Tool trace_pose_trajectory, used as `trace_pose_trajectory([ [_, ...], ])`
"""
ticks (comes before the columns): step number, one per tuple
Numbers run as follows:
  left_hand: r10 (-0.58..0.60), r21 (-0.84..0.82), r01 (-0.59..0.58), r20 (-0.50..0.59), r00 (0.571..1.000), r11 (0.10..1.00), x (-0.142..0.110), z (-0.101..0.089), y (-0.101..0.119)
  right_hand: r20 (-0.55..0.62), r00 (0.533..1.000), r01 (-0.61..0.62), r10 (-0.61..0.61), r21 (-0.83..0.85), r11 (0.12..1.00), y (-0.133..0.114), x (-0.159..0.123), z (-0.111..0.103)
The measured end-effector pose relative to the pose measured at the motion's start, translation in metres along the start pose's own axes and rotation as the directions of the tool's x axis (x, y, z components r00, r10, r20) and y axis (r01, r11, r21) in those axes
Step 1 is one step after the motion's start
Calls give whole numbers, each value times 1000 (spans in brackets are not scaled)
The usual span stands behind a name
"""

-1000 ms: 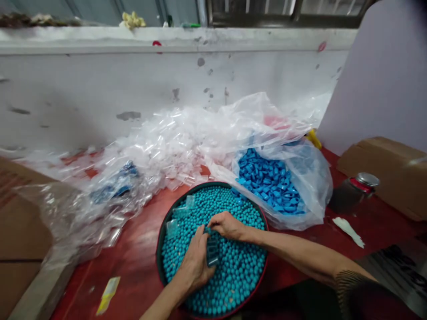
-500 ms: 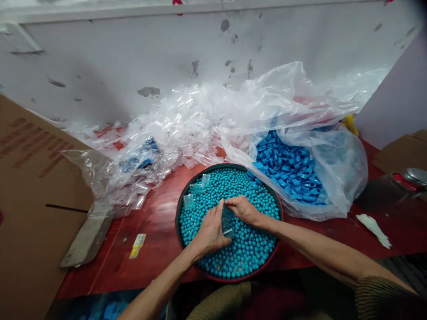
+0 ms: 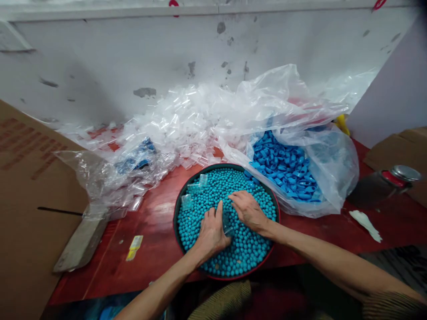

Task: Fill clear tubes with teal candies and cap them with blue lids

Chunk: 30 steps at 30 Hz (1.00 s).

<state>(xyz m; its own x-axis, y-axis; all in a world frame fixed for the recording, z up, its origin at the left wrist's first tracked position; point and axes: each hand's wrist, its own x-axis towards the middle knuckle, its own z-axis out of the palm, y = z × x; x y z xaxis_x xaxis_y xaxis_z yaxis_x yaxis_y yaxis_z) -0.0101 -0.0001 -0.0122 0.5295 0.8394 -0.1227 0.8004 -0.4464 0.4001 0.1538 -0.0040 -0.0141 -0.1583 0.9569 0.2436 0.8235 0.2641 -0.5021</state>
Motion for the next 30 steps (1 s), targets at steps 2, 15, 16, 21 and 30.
trace_pose_trajectory([
  [2,-26,20,26,17,1000,999,-1,-4,0,-92,987,-139,135,-36,990,11,-11,-2],
  [15,-134,13,133,40,990,991,10,-13,-1,-233,839,-451,491,206,868,54,13,29],
  [16,-143,11,142,20,990,990,11,-10,0,-233,837,-446,494,230,865,55,17,28],
  [21,-155,-15,155,-55,986,988,14,0,3,-216,841,-411,497,342,845,55,33,26],
  [30,-198,-60,193,-93,976,979,17,5,4,-173,853,-371,492,461,806,66,46,27],
])
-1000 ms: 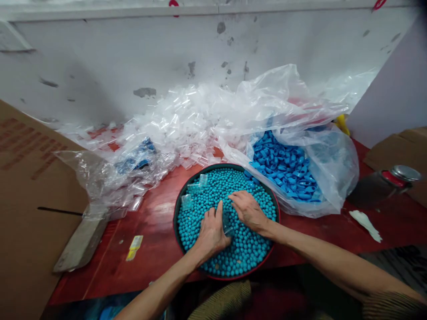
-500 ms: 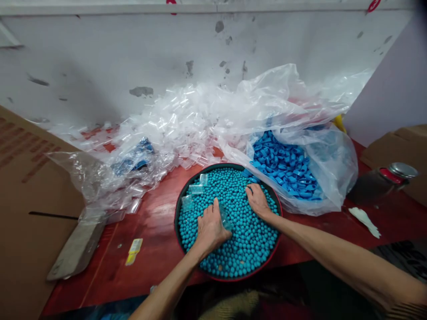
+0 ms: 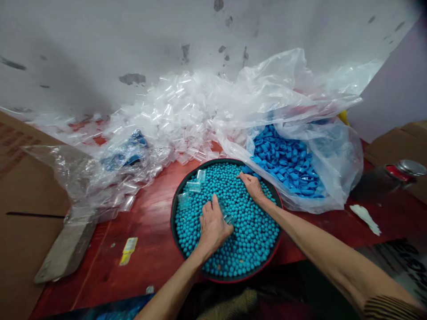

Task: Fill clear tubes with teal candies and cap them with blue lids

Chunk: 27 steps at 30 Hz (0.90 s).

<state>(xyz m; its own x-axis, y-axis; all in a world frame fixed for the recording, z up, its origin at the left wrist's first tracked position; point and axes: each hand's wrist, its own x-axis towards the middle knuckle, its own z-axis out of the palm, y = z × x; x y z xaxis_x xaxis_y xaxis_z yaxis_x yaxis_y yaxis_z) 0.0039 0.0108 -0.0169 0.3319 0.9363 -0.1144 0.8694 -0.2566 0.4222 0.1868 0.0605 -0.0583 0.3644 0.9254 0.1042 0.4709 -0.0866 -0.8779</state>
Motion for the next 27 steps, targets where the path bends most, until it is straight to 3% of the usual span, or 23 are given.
trace_pose_trajectory([
  [4,14,-92,-13,10,1000,996,1,4,-5,5,999,37,-37,-12,999,-4,-2,7],
  [9,49,-170,-44,25,999,985,1,3,-9,52,981,190,-186,-104,976,-32,-26,0],
  [12,43,-185,-36,34,998,982,1,2,-9,297,906,379,-301,-259,888,-46,-58,-19],
  [15,42,-190,-35,33,999,981,0,1,-7,538,798,481,-271,-299,824,-48,-87,-28],
  [20,58,-200,-39,87,995,979,2,0,-9,545,790,529,-281,-373,762,-48,-103,-18],
  [24,82,-183,-47,189,979,982,0,-2,-12,634,677,693,-374,-378,613,-56,-100,-16],
  [27,91,-109,-72,182,979,991,-3,-4,-12,672,624,744,-398,-355,566,-56,-99,-16],
])
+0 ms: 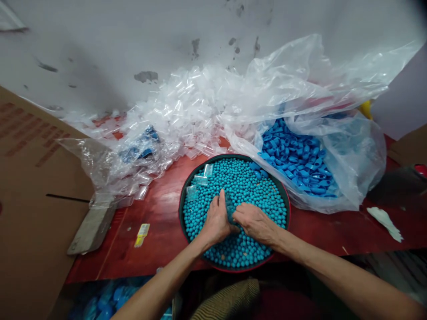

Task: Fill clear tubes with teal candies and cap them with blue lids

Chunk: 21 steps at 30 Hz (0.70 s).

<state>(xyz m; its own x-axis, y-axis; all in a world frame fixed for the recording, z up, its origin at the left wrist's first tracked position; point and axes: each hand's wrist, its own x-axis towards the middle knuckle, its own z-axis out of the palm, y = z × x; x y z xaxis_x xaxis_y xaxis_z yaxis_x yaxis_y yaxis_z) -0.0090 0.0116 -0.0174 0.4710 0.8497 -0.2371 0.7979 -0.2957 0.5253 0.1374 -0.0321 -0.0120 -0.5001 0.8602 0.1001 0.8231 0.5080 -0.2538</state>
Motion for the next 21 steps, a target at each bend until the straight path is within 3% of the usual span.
trace_pose_trajectory([
  [3,-18,102,20,-21,1000,995,-2,-3,3,3,1000,18,-18,16,1000,3,0,8],
  [8,-32,162,24,49,998,987,-1,-8,4,-12,1000,24,-23,131,991,9,-1,13],
  [12,-14,171,23,-56,998,985,-1,-4,3,-172,978,-64,117,286,956,28,6,0],
  [16,-50,184,62,-70,996,981,-3,-4,6,-339,901,-62,270,516,854,65,34,-1],
  [21,-95,193,112,-95,991,975,-2,-7,11,-334,898,-5,287,644,765,98,84,11],
])
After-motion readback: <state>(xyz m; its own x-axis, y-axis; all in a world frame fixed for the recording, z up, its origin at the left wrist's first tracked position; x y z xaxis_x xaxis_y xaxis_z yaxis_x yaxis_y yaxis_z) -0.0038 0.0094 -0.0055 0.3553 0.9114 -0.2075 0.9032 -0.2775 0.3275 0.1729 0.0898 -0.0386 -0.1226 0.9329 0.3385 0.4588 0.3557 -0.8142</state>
